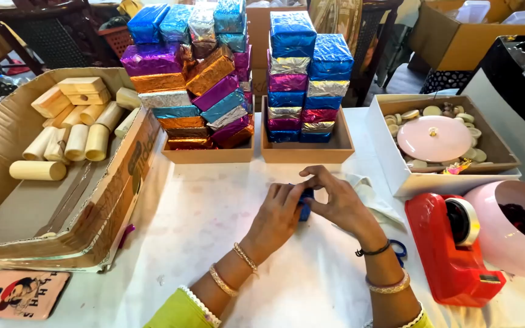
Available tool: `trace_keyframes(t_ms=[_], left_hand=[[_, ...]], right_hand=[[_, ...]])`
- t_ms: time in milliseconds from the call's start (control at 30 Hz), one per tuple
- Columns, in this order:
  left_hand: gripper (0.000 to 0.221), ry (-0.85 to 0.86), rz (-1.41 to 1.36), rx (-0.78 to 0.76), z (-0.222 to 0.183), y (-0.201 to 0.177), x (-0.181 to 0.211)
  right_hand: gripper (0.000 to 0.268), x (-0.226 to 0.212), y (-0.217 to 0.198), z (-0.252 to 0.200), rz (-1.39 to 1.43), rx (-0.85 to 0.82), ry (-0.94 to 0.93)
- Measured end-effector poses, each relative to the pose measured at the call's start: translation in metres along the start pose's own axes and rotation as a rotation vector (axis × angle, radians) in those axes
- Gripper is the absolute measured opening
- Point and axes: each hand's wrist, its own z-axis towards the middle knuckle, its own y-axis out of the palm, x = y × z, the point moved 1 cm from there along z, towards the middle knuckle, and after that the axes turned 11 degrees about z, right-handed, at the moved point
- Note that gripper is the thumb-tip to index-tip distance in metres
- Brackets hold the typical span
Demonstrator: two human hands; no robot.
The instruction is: Wrapping wooden blocks in colorful decorative foil and securing with tape.
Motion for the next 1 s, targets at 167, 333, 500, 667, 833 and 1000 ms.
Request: trace_keyframes(t_ms=[167,333,500,667,833,1000], left_hand=[[0.059,-0.059,-0.082,0.066,0.005,-0.005,-0.002],[0.065,-0.061,-0.185,0.099,0.005,-0.001,-0.009],[0.05,-0.21,-0.27,0.009,-0.002,0.012,-0.021],[0.036,-0.118,-0.239,0.058,-0.003,0.013,-0.023],[0.028,-0.104,-0.239,0.064,-0.003,0.012,-0.023],[0.031,-0.028,-0.171,0.078,-0.002,0.007,-0.02]], right_hand=[[0.051,-0.012,-0.003,-0.001,0.009,-0.033,0.009],[0.045,-0.007,-0.001,-0.002,-0.016,-0.036,-0.024],[0.035,-0.007,0.001,-0.002,-0.032,-0.015,-0.098],[0.029,-0.016,0.001,-0.003,-0.032,-0.001,-0.105],[0.024,-0.009,0.003,-0.005,-0.091,0.015,-0.236],[0.023,-0.006,0.006,-0.012,-0.112,0.063,-0.265]])
